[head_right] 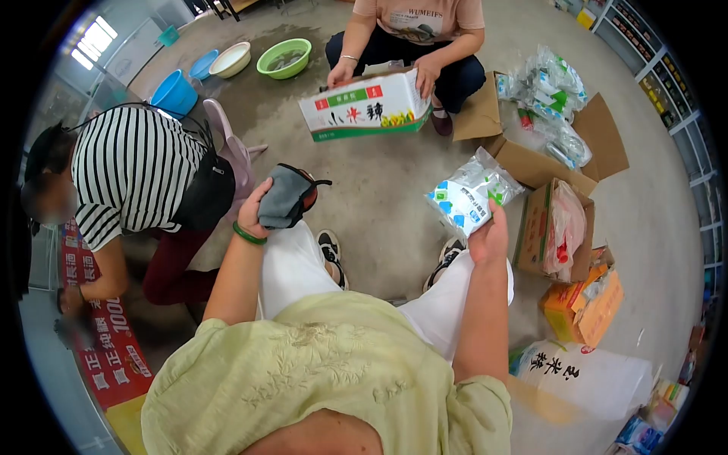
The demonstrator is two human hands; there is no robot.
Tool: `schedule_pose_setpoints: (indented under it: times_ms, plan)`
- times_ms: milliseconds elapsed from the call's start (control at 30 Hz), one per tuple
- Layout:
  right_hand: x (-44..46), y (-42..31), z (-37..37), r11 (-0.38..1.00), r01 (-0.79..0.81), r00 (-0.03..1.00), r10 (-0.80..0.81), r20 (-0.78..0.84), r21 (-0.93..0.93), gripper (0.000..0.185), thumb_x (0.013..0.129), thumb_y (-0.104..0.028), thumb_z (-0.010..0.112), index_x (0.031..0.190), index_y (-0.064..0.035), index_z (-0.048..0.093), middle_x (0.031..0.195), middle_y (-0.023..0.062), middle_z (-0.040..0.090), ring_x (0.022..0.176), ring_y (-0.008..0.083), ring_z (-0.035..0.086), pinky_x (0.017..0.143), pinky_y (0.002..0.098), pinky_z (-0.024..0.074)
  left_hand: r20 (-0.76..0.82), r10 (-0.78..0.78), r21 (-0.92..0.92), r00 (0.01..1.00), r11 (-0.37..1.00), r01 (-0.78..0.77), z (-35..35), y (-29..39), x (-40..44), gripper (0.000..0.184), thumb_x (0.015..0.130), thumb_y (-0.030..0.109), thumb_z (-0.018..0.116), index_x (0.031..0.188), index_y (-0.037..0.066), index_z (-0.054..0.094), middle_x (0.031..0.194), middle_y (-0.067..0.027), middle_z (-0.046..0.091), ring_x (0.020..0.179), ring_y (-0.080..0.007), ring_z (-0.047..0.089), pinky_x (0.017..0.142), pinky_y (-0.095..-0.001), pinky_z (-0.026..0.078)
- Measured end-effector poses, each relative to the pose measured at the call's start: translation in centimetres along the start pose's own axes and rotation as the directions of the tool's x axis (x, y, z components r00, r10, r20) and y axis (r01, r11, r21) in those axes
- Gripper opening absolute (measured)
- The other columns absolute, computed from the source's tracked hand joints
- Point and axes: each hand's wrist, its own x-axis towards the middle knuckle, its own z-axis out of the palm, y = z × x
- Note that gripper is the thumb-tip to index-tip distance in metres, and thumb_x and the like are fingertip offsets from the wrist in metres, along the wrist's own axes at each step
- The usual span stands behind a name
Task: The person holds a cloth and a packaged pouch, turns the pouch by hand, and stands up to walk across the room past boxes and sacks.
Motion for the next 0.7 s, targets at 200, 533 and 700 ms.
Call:
schedule_pose_setpoints:
  times_ms: [200,533,700]
  plan:
    - [-0.3,-0.1,0.6,1.0,-0.01,1.0,0.01,-0.013,-0.009,0.041,0.09,-0.02,0.045,0.126,-0.0009,0.043,0.123,0.011,0.054,0.111,0.026,0.053,0.096,0.0405,0.0415,0.036,-0.015,-0.012,0.999,1.0,0.015,-0.1,0.1,0.0,0.037,0.091,0.025,0.051,0.116,-0.002,0.049,0.111,-0.0154,0.06,0.099,-0.0268,0.06,0.088,-0.0373,0.048]
    - [0.0,-0.1,0.2,0.999,-0.026,0.999,0.026,-0.024,-0.019,0.042,0.09,-0.022,0.045,0.126,-0.0017,0.044,0.122,0.0109,0.054,0.111,0.0265,0.053,0.096,0.0412,0.0414,0.044,-0.022,-0.001,0.999,1.0,0.022,0.4,0.3,-0.2,0.036,0.091,0.024,0.049,0.116,-0.002,0.05,0.11,-0.0153,0.06,0.098,-0.0264,0.06,0.088,-0.0373,0.048]
    - [-0.3,-0.1,0.6,0.999,-0.015,1.0,0.015,-0.016,-0.035,0.044,0.089,-0.023,0.046,0.128,-0.0018,0.042,0.124,0.0108,0.053,0.112,0.0262,0.052,0.097,0.0413,0.0405,-0.006,-0.001,0.003,1.0,1.0,0.001,0.6,0.2,-0.2,0.036,0.091,0.024,0.049,0.115,-0.002,0.05,0.11,-0.0152,0.06,0.098,-0.0265,0.061,0.087,-0.0375,0.049]
